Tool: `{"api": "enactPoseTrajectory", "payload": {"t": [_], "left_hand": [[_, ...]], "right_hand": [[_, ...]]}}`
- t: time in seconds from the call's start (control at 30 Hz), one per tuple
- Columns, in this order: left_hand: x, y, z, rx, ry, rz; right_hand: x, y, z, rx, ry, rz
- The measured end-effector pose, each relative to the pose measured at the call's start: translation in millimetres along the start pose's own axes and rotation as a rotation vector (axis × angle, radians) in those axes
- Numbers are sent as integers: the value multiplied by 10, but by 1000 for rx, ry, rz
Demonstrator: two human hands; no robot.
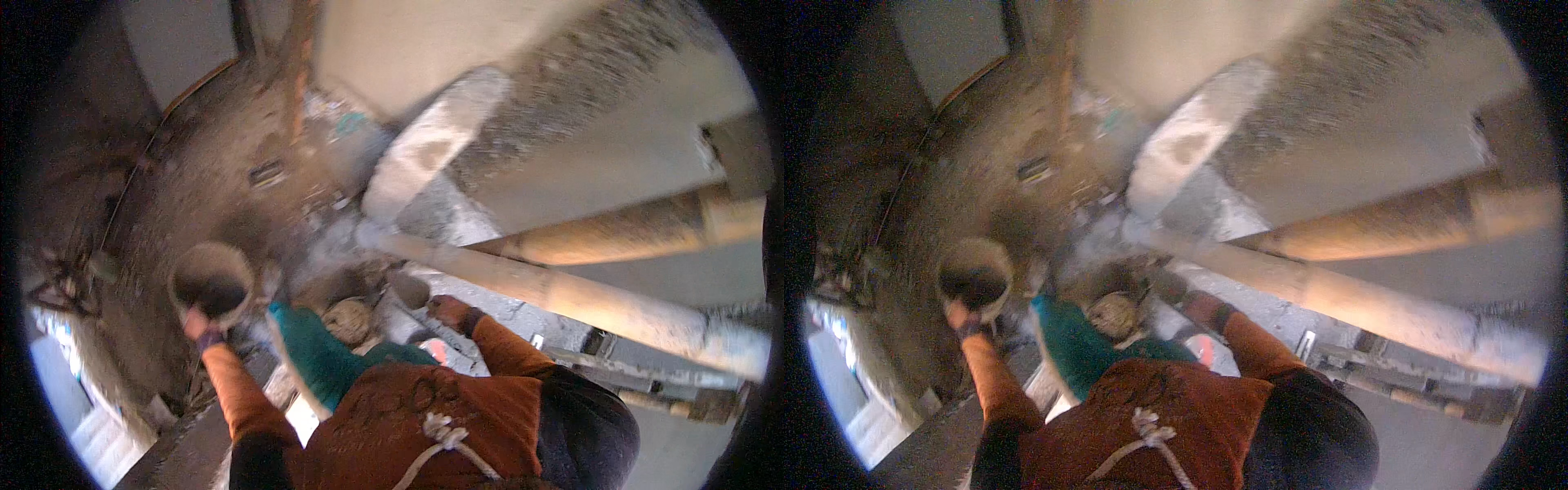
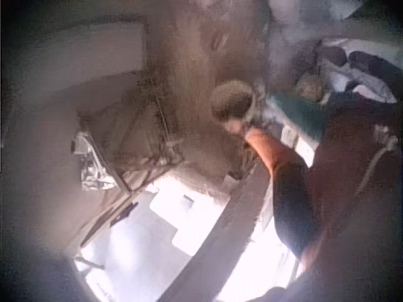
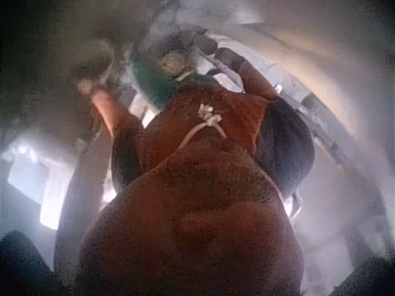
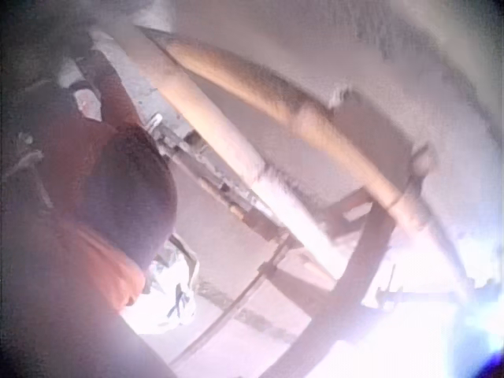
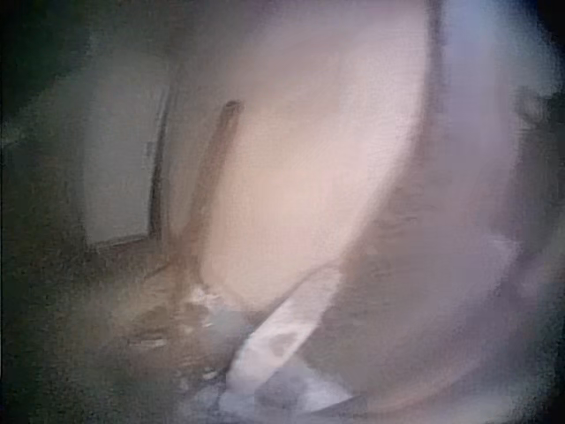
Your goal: The person scoops wet cement from a bucket with a trowel and applies it to a vertical wall surface, smoothing it in place. The person repeatedly refills the trowel and spreads the cement along the wall.
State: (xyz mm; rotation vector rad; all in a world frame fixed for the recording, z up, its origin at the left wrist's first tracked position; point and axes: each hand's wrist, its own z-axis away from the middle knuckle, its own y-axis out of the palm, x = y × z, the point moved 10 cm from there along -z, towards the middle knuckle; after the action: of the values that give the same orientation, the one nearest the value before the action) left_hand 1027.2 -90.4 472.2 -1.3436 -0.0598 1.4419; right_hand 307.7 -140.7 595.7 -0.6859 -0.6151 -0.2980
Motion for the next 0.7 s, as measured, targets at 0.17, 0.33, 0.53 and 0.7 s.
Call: {"api": "enactPoseTrajectory", "payload": {"t": [0.17,0.33,0.53,0.7], "left_hand": [[-160,1029,-1342,119,344,-1179],[-121,1395,-2465,-5,-276,207],[-509,1454,-3189,-165,-630,-67],[-1676,1241,-4199,34,-69,-298]], "right_hand": [[36,274,-855,-152,-25,115],[1205,135,-1626,211,422,-54],[1756,-52,-2075,-57,234,-407],[1610,-102,-1813,-84,444,-300]]}}
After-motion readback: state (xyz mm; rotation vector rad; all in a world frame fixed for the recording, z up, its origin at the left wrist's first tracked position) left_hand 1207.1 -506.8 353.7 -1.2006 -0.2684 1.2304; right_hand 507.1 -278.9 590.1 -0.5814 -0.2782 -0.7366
